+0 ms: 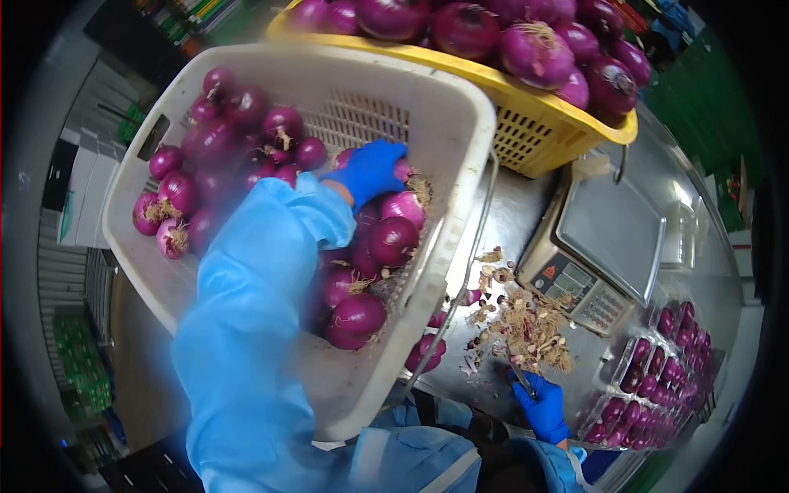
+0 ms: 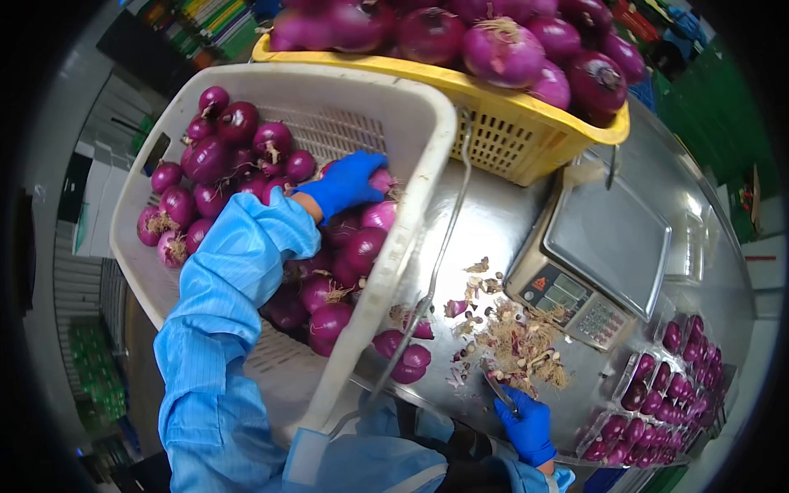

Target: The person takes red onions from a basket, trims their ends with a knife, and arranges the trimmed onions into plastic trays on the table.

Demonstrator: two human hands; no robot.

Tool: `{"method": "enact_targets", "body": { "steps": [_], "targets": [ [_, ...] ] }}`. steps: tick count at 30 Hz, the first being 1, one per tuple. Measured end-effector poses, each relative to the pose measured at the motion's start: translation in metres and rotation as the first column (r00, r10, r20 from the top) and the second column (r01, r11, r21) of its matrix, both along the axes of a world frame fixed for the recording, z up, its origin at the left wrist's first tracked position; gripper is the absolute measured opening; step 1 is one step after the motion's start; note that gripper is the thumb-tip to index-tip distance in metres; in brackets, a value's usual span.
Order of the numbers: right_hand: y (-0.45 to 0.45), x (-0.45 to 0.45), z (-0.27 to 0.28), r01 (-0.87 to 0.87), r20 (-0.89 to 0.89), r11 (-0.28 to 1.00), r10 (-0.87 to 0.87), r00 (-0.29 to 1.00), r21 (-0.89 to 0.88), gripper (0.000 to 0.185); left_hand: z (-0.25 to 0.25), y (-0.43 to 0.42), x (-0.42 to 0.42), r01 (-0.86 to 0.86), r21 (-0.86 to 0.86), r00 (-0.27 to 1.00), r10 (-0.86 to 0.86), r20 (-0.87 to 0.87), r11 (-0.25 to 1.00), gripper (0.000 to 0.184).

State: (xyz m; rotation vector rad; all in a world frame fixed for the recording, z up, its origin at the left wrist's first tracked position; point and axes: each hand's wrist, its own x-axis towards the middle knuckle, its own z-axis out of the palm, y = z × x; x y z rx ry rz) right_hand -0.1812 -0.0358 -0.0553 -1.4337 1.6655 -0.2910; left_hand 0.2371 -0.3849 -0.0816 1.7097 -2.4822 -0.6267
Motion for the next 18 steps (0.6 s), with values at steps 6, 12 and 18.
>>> {"method": "enact_targets", "body": {
  "steps": [6,12,18],
  "targets": [
    [-0.005,0.005,0.021,-0.014,0.077,0.975,0.032,0.997,-0.220,0.029,0.001,0.010,0.002,-0.061,-0.107,0.962,0.030,-0.270,0.992,0.050],
    [0.000,-0.012,0.024,0.160,0.185,0.848,-0.074,0.980,-0.505,0.036,0.079,0.028,0.005,-0.302,0.221,0.608,0.366,-0.705,0.927,0.054],
    [-0.025,-0.013,0.015,0.162,0.329,0.986,-0.137,0.934,-0.049,0.028,0.212,0.129,-0.051,-0.110,0.567,0.058,0.575,-0.816,0.816,0.066]
  ]
}}
